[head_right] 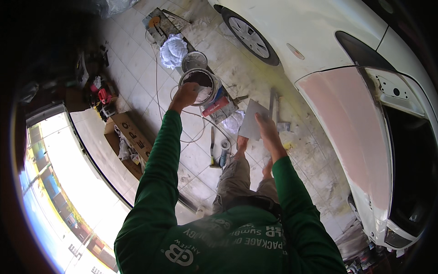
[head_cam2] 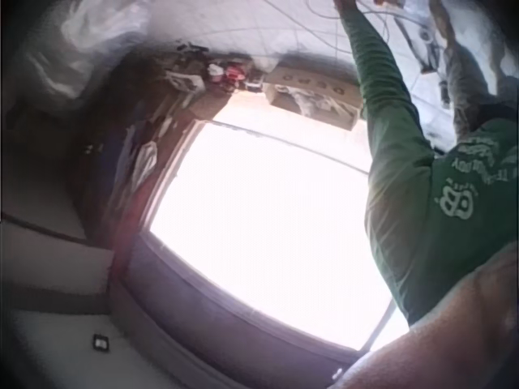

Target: The person sands the pink primer on the driver's side door of a white car using sandpaper. They repeatedly rub the surface, switch between sandpaper sheets, and occasionally dip the sandpaper into a bucket of water.

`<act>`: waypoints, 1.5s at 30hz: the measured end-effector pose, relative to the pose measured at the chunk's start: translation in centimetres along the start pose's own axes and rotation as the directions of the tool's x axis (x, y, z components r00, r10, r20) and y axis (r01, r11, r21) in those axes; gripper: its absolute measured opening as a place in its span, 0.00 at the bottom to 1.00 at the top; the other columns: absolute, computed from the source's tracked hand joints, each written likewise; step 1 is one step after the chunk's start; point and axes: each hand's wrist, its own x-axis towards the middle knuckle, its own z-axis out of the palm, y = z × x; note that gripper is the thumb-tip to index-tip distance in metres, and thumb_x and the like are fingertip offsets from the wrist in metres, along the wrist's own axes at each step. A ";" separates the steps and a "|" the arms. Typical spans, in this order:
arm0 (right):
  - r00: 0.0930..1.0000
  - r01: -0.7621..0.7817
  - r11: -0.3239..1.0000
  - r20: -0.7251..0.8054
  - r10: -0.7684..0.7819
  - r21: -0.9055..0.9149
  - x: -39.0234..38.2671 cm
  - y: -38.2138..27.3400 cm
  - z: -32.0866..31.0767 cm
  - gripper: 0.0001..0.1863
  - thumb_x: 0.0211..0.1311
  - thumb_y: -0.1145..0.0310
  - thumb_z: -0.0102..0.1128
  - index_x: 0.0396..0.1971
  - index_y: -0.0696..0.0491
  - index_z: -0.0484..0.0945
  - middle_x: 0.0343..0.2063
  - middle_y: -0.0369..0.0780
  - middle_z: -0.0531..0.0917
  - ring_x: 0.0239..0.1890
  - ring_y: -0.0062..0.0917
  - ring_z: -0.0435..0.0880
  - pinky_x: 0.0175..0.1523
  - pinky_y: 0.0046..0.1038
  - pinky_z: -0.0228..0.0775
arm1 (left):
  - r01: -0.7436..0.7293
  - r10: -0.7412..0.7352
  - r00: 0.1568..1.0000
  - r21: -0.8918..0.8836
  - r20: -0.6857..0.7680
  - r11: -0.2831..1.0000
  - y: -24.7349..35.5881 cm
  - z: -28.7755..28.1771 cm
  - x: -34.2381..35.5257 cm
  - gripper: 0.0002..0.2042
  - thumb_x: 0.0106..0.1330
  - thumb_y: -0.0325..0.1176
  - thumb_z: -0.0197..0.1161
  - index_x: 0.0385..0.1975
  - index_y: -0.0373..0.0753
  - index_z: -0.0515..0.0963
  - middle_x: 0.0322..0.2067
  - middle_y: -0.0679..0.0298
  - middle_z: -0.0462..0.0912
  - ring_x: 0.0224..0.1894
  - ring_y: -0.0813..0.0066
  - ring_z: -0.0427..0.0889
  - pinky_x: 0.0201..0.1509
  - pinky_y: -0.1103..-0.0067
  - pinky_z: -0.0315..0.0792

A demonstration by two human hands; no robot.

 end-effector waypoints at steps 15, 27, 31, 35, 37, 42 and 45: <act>0.899 0.010 0.834 0.360 -0.248 0.551 -0.3 -5.8 4.1 0.36 0.71 0.43 0.59 0.64 0.60 0.71 0.58 0.42 0.80 0.59 0.30 0.79 0.67 0.35 0.68 | -0.026 -0.044 0.986 -0.420 -0.158 0.907 5.8 -9.6 -7.5 0.17 0.61 0.25 0.56 0.49 0.31 0.81 0.37 0.52 0.87 0.41 0.65 0.87 0.47 0.72 0.79; 0.519 -0.351 0.599 0.682 -0.515 0.720 -7.3 -17.3 15.0 0.34 0.78 0.42 0.43 0.64 0.58 0.70 0.57 0.48 0.81 0.58 0.40 0.82 0.64 0.44 0.75 | -0.674 0.572 0.464 0.148 -0.676 0.723 19.5 -18.6 -18.5 0.24 0.59 0.13 0.57 0.57 0.30 0.77 0.50 0.43 0.84 0.54 0.45 0.85 0.61 0.59 0.78; 0.393 -0.480 0.542 0.722 -0.570 0.689 -10.3 -18.9 16.2 0.35 0.78 0.40 0.40 0.58 0.59 0.77 0.50 0.48 0.85 0.51 0.42 0.86 0.59 0.45 0.78 | -0.767 0.651 0.335 0.205 -0.681 0.608 20.6 -17.5 -19.9 0.27 0.55 0.22 0.69 0.59 0.43 0.78 0.51 0.46 0.83 0.56 0.44 0.83 0.67 0.50 0.71; 0.503 -0.420 0.582 0.712 -0.489 0.696 -11.0 -18.4 15.6 0.35 0.78 0.40 0.39 0.56 0.59 0.78 0.46 0.47 0.86 0.48 0.41 0.87 0.56 0.42 0.80 | -0.747 0.703 0.378 0.250 -0.603 0.616 20.2 -15.2 -19.8 0.25 0.48 0.33 0.76 0.51 0.49 0.84 0.53 0.51 0.80 0.60 0.46 0.79 0.68 0.49 0.69; 0.581 -0.322 0.609 0.659 -0.478 0.725 -11.3 -17.6 15.1 0.34 0.78 0.41 0.39 0.57 0.58 0.77 0.45 0.47 0.86 0.48 0.40 0.87 0.56 0.41 0.80 | -0.728 0.696 0.389 0.261 -0.603 0.634 20.1 -14.6 -19.8 0.23 0.50 0.27 0.76 0.49 0.48 0.83 0.52 0.50 0.80 0.59 0.44 0.80 0.65 0.52 0.74; 0.577 -0.253 0.590 0.609 -0.545 0.767 -10.4 -15.6 14.2 0.28 0.81 0.48 0.38 0.61 0.56 0.73 0.50 0.45 0.85 0.48 0.36 0.87 0.55 0.42 0.81 | -0.693 0.668 0.395 0.272 -0.631 0.667 17.5 -12.2 -18.0 0.21 0.54 0.20 0.73 0.48 0.44 0.82 0.52 0.49 0.80 0.58 0.43 0.80 0.58 0.57 0.80; 0.386 -0.294 0.558 0.630 -0.674 0.776 -10.3 -14.8 12.3 0.26 0.82 0.51 0.38 0.62 0.55 0.72 0.54 0.44 0.83 0.51 0.35 0.86 0.57 0.41 0.81 | -0.570 0.673 0.550 0.367 -0.495 0.736 13.6 -11.0 -16.5 0.27 0.53 0.20 0.68 0.56 0.45 0.81 0.57 0.51 0.78 0.61 0.47 0.78 0.64 0.61 0.76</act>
